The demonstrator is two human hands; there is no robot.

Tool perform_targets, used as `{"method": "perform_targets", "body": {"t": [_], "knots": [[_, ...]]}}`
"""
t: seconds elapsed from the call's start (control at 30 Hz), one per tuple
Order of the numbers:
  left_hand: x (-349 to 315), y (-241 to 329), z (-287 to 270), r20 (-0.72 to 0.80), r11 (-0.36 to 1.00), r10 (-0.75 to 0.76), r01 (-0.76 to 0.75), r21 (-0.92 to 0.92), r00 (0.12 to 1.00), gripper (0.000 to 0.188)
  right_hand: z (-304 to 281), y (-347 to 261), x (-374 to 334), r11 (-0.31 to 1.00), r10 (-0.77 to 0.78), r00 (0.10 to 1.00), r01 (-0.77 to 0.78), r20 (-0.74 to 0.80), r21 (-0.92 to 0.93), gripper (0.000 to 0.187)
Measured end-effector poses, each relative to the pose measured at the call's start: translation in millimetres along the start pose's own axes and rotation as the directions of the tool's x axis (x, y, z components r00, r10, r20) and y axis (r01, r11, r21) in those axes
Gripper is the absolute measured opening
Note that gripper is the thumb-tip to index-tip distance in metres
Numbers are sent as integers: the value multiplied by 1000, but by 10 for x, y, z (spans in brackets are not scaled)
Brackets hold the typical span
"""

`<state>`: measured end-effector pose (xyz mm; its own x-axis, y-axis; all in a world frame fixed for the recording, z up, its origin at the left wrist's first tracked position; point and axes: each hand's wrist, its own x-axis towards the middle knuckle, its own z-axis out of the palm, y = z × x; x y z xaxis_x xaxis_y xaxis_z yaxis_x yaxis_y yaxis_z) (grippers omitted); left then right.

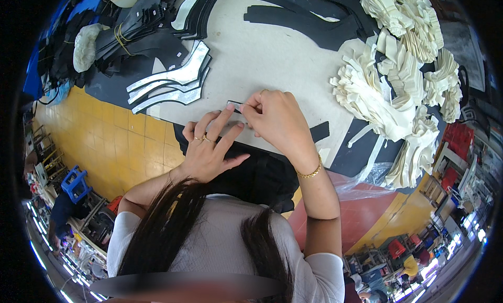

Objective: The person repeatedly picks up white fabric strips and black fabric pieces, aligns them on a white board, and stacks the assembled units. The process is continuous and repetitive throughout the clip.

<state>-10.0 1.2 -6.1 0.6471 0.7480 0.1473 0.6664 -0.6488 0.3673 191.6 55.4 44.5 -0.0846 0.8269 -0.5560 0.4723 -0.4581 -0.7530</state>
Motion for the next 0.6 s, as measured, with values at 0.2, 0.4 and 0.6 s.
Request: {"method": "perform_targets", "body": {"t": [0.2,0.4,0.6], "knots": [[2,6,-6,11,1000,-4,4,21,1000,72,-7,1,12,1000,-2,1000,2,6,-4,22],[69,30,-43,73,996,-48,42,77,996,92,-40,95,-59,1000,8,1000,-8,-5,25,26],[95,97,-37,121,989,-96,81,123,988,100,-340,406,-412,995,92,991,-95,-93,-18,26]]}}
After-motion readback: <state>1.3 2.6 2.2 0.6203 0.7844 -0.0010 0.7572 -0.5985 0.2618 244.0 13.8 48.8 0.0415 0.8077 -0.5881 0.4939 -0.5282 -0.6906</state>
